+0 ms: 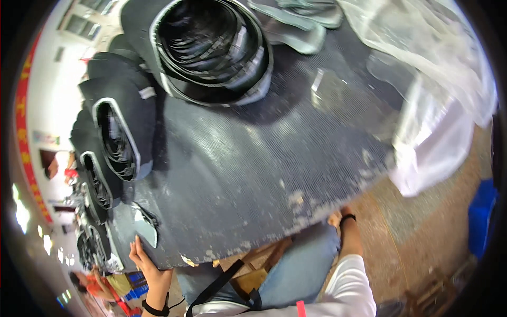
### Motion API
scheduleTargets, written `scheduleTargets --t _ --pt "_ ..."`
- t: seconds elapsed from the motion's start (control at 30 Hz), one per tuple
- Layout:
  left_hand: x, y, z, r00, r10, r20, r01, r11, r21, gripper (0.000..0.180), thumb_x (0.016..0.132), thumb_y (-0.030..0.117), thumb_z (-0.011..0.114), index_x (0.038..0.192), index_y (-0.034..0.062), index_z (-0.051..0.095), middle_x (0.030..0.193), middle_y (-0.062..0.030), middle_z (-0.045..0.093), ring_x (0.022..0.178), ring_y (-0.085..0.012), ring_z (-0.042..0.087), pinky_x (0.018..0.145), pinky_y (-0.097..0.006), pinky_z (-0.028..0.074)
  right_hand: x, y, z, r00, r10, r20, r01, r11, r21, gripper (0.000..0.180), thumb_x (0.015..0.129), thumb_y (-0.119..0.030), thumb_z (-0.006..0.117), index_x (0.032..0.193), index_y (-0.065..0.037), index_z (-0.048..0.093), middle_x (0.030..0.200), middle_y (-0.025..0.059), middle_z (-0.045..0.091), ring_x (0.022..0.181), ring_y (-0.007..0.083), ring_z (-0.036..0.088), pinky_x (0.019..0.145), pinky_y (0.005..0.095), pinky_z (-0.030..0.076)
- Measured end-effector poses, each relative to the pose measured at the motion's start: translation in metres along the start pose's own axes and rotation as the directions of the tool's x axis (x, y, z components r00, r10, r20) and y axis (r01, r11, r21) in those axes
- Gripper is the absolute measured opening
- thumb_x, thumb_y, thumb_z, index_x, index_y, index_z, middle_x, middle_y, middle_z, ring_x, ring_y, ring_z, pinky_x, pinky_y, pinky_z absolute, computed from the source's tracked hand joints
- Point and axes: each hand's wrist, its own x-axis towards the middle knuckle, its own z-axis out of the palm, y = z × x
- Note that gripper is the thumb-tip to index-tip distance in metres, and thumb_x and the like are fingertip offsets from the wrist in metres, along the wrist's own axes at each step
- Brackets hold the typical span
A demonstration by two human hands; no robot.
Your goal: Applying clear protective film to the heel sections of shoe uppers in a factory setting.
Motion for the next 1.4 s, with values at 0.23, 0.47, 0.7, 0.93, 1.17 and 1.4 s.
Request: scheduleTargets --t 0.23,0.47,0.7,0.93,1.17,1.4 --pt "0.0 -0.006 -0.002 0.999 -0.004 0.032 0.001 0.995 0.101 0.102 0.05 0.009 0.073 0.135 0.0012 0.017 0.12 -0.0255 0.025 0.119 -0.0446 0.025 0.1 -0.049 0.021 0.063 0.021 0.043 0.993 0.109 -0.047 -0.118 0.946 -0.304 0.022 0.08 -0.018 0.054 0.091 0.0 0.061 0.078 0.017 0.064 0.061 0.0245 0.06 0.056 0.0361 0.048" --pt "-0.004 -0.006 -0.003 0.994 -0.056 0.098 0.043 0.991 0.131 0.109 0.048 0.011 0.077 0.136 0.0073 0.013 0.119 -0.0237 0.024 0.118 -0.0441 0.024 0.099 -0.049 0.022 0.093 0.05 0.065 0.978 0.186 -0.093 -0.208 0.87 -0.446 0.024 0.08 -0.017 0.055 0.096 0.0 0.058 0.08 0.0171 0.063 0.063 0.0249 0.06 0.056 0.0363 0.048" --pt "-0.001 0.002 -0.001 0.987 -0.109 0.114 0.098 0.99 0.102 0.109 0.047 0.008 0.077 0.136 0.0068 0.013 0.116 -0.0218 0.025 0.116 -0.0411 0.025 0.101 -0.047 0.022 0.096 0.081 0.06 0.965 0.231 -0.124 -0.262 0.833 -0.487 0.027 0.08 -0.017 0.055 0.102 -0.001 0.055 0.082 0.0173 0.063 0.064 0.0253 0.06 0.055 0.0364 0.049" --pt "-0.003 0.004 0.0 0.993 -0.072 0.095 0.06 0.991 0.12 0.113 0.046 0.011 0.08 0.136 0.0066 0.012 0.116 -0.0212 0.025 0.113 -0.0378 0.026 0.101 -0.046 0.021 0.085 0.103 0.051 0.953 0.258 -0.158 -0.302 0.792 -0.53 0.032 0.079 -0.016 0.055 0.107 -0.002 0.052 0.083 0.0174 0.063 0.066 0.0256 0.06 0.055 0.0366 0.049" --pt "-0.002 -0.002 0.001 0.994 -0.068 0.08 0.062 0.995 0.078 0.111 0.048 0.015 0.08 0.136 0.0051 0.015 0.114 -0.0227 0.026 0.113 -0.0411 0.027 0.101 -0.049 0.02 0.066 0.097 0.027 0.946 0.256 -0.198 -0.324 0.749 -0.578 0.037 0.079 -0.015 0.056 0.113 -0.002 0.049 0.085 0.0175 0.062 0.067 0.026 0.061 0.055 0.0367 0.049" --pt "-0.002 0.004 -0.005 0.998 -0.058 -0.017 0.059 0.996 0.07 0.105 0.046 0.022 0.077 0.134 0.0042 0.024 0.113 -0.0275 0.032 0.111 -0.0465 0.03 0.097 -0.054 0.022 0.048 0.038 -0.012 0.983 0.08 -0.167 -0.175 0.699 -0.694 0.042 0.079 -0.014 0.056 0.118 -0.003 0.046 0.087 0.0177 0.062 0.068 0.0264 0.061 0.055 0.0369 0.049"
